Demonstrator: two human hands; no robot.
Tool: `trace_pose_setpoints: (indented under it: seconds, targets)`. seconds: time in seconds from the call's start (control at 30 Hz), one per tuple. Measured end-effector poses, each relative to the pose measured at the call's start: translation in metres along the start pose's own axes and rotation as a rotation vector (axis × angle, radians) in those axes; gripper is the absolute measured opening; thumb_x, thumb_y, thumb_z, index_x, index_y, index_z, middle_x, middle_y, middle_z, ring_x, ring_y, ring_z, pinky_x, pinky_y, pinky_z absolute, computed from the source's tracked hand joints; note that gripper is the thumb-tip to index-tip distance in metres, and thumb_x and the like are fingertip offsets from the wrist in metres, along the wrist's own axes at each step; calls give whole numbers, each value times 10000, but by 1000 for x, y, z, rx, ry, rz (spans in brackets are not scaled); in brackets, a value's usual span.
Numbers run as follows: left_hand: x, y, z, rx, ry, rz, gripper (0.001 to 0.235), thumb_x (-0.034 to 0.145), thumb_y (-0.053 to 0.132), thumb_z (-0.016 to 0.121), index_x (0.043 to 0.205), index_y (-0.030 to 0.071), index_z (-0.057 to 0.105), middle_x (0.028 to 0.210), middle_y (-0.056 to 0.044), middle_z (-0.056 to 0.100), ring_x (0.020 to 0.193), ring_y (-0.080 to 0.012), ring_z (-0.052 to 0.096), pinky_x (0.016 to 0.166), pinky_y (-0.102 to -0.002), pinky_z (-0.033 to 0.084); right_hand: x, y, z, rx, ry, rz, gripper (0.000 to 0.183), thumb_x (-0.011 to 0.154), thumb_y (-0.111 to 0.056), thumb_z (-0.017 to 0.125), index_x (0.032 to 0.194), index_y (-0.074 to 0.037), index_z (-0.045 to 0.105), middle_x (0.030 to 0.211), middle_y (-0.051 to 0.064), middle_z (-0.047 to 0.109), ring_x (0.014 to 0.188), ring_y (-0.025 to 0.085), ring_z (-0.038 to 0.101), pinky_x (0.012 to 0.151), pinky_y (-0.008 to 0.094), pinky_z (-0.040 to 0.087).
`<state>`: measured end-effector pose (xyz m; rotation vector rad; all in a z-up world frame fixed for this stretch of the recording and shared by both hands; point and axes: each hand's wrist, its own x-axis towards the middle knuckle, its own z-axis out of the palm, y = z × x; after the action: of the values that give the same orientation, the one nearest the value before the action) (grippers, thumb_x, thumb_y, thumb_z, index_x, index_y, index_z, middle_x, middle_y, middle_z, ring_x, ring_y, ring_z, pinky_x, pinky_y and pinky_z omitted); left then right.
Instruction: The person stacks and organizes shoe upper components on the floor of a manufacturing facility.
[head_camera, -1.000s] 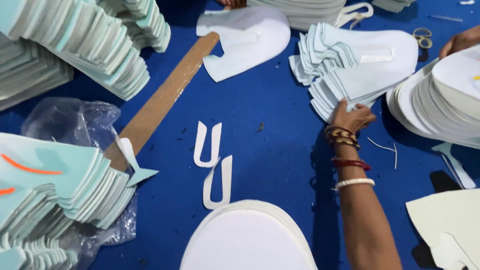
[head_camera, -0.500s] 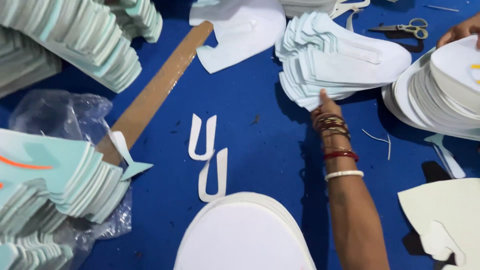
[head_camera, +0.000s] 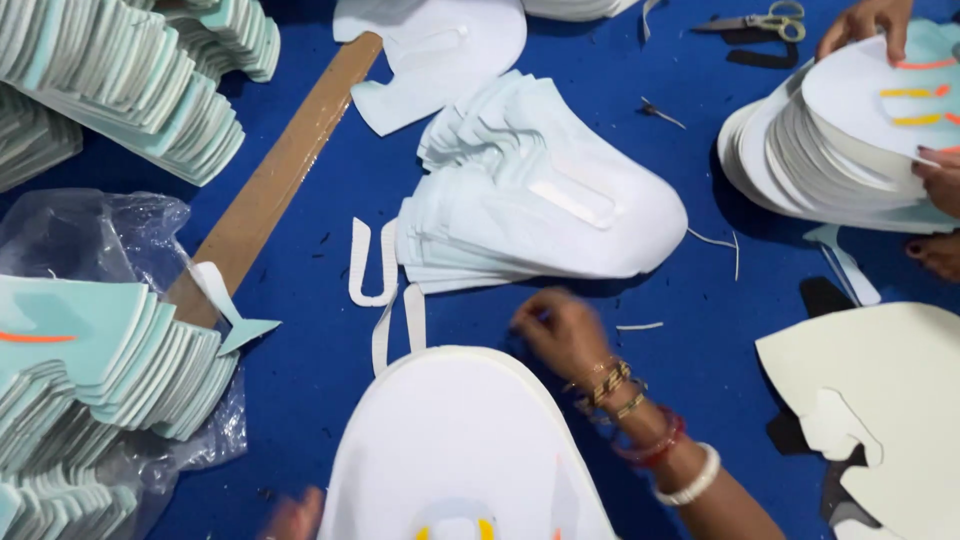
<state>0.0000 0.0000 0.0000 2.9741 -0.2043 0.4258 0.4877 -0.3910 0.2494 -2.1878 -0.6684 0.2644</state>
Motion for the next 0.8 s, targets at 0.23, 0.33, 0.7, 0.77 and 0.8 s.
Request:
trace_pose_setpoints:
  seconds: [0.23, 0.33, 0.7, 0.77, 0.8]
  targets:
    - [466, 118, -348, -484, -199, 99, 500, 914, 393, 689, 1333, 119, 680, 1369, -109, 668, 1272, -335, 620, 1006, -457, 489, 30, 22, -98, -748, 186, -314, 576, 744, -218, 792, 1272, -68, 617, 1339, 196, 610, 1332, 361, 505, 1011, 515, 415]
    - [550, 114, -308, -718, -522, -127, 366, 937, 333, 624, 1219, 122, 722, 1165, -87, 772, 989, -239, 766, 835, -361, 594, 45, 48, -99, -914, 93, -464, 490, 796, -227, 740, 1239, -51, 624, 1348, 188, 614, 1328, 350, 540, 1054, 493, 440]
    - [559, 115, -165, -320, -242, 411, 726, 840, 172, 698, 1515, 154, 430, 1435, -115, 530, 1282, -341, 491, 1094, -431, 402, 100, -27, -139, -711, -43, -319, 253, 997, -283, 611, 1053, -48, 688, 798, 158, 730, 638, 344, 693, 581, 442, 549]
    - [552, 112, -151, -275, -230, 362, 798, 833, 183, 701, 1551, 136, 356, 1436, -130, 497, 1279, -344, 479, 1091, -438, 397, 105, -34, -133, -717, -36, -366, 247, 985, -285, 616, 1011, -49, 686, 781, 155, 723, 638, 347, 692, 574, 445, 544]
    - [545, 111, -143, -233, -223, 317, 874, 826, 194, 705, 1587, 118, 282, 1437, -145, 464, 1276, -348, 468, 1089, -444, 392, 107, -37, -128, -720, -29, -406, 244, 973, -287, 620, 969, -51, 683, 764, 151, 716, 637, 349, 690, 567, 447, 539]
